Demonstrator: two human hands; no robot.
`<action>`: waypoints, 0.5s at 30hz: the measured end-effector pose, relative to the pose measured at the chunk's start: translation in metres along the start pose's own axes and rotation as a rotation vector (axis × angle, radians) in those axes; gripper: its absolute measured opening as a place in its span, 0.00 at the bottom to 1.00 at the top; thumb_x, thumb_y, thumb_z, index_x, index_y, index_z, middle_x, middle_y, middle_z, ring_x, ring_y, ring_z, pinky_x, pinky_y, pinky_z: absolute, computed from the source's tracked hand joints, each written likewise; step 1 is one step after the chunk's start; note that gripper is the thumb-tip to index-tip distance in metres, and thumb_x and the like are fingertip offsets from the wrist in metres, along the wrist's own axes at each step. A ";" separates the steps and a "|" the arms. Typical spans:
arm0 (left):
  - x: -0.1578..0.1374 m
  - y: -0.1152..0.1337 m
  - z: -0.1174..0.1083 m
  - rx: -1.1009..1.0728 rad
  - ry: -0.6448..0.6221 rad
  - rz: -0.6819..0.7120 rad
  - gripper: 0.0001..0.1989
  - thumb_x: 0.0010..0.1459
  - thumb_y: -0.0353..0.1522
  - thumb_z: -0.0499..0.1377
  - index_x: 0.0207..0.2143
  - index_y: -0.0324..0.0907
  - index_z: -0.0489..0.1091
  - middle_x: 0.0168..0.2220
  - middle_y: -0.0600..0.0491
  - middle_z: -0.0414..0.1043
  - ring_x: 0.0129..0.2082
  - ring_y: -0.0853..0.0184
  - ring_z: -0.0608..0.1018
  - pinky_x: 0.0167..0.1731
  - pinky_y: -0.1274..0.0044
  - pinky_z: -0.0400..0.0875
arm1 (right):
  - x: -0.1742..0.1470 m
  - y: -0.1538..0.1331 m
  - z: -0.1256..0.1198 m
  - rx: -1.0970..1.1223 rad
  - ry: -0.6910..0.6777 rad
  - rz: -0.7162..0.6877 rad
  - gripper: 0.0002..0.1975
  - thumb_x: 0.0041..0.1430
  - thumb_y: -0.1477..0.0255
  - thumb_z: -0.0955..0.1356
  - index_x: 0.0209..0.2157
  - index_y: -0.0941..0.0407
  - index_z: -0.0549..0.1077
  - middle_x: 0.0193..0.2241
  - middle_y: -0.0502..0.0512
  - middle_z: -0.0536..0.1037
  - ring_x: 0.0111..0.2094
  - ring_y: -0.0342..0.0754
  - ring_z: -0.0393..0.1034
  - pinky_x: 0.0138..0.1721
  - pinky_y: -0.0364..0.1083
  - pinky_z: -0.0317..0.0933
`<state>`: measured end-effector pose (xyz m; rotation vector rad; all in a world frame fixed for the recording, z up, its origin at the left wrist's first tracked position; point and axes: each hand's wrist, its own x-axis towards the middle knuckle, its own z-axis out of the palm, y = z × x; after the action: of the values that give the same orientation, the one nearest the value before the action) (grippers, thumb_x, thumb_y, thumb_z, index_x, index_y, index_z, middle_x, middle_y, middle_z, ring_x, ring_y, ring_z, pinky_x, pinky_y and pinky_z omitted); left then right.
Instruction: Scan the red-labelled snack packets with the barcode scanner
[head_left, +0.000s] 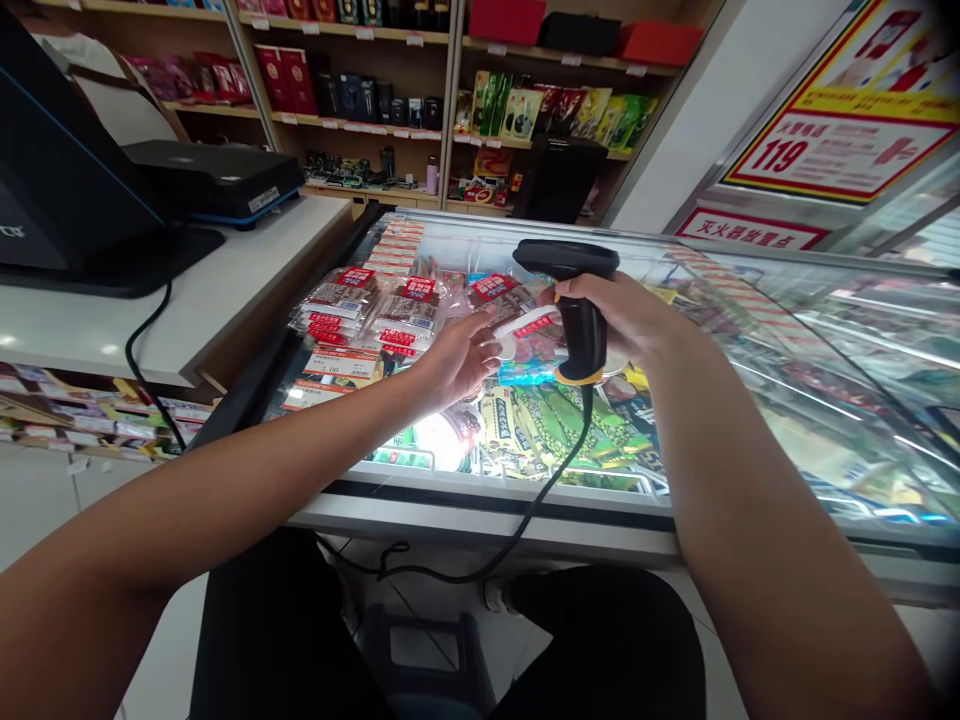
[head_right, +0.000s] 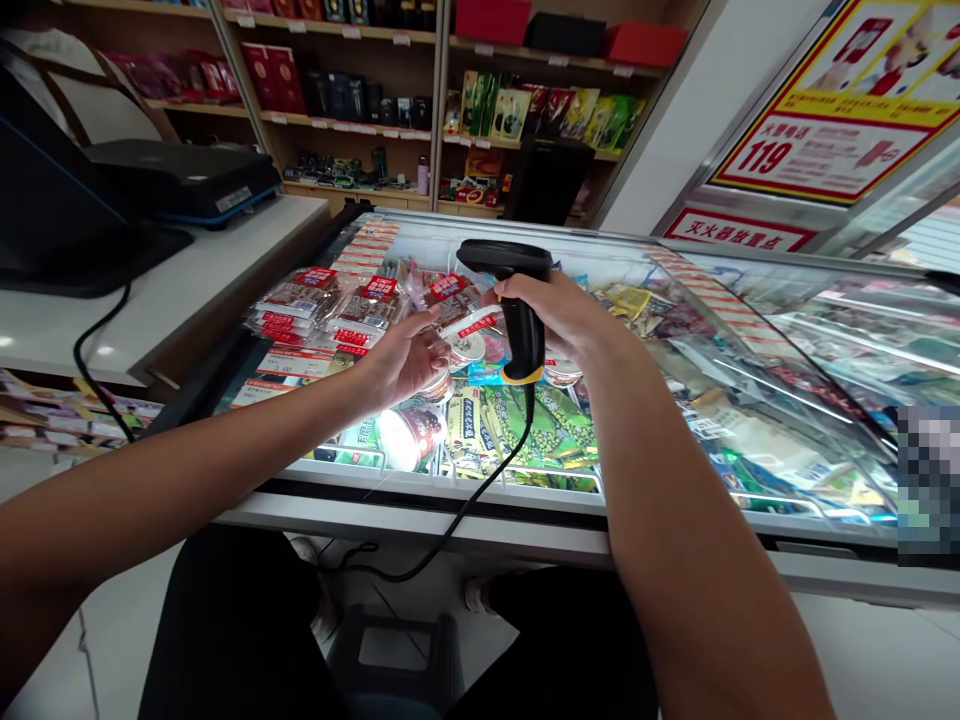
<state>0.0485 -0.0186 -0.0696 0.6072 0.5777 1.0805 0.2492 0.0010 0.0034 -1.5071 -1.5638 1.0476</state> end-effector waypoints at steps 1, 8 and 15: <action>0.000 0.001 0.001 0.027 -0.007 0.019 0.11 0.59 0.35 0.67 0.38 0.41 0.68 0.30 0.55 0.70 0.26 0.74 0.71 0.25 0.80 0.64 | -0.004 -0.003 0.001 0.080 -0.054 0.008 0.14 0.52 0.65 0.74 0.41 0.55 0.77 0.36 0.58 0.82 0.40 0.54 0.78 0.37 0.48 0.74; 0.004 0.030 -0.010 0.292 0.128 0.278 0.07 0.64 0.34 0.62 0.45 0.46 0.70 0.49 0.52 0.80 0.50 0.62 0.81 0.51 0.68 0.73 | -0.019 -0.020 0.001 0.090 -0.207 0.078 0.19 0.48 0.68 0.78 0.42 0.54 0.78 0.37 0.61 0.82 0.40 0.61 0.79 0.38 0.56 0.78; 0.009 0.061 -0.018 0.486 0.200 0.390 0.12 0.66 0.30 0.56 0.51 0.47 0.70 0.54 0.53 0.79 0.57 0.60 0.79 0.60 0.59 0.70 | -0.024 -0.020 0.000 0.064 -0.277 0.056 0.13 0.51 0.62 0.77 0.33 0.55 0.78 0.31 0.60 0.79 0.28 0.55 0.76 0.32 0.55 0.75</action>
<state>0.0015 0.0137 -0.0402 1.0736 0.9349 1.3873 0.2423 -0.0228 0.0225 -1.4152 -1.6640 1.3732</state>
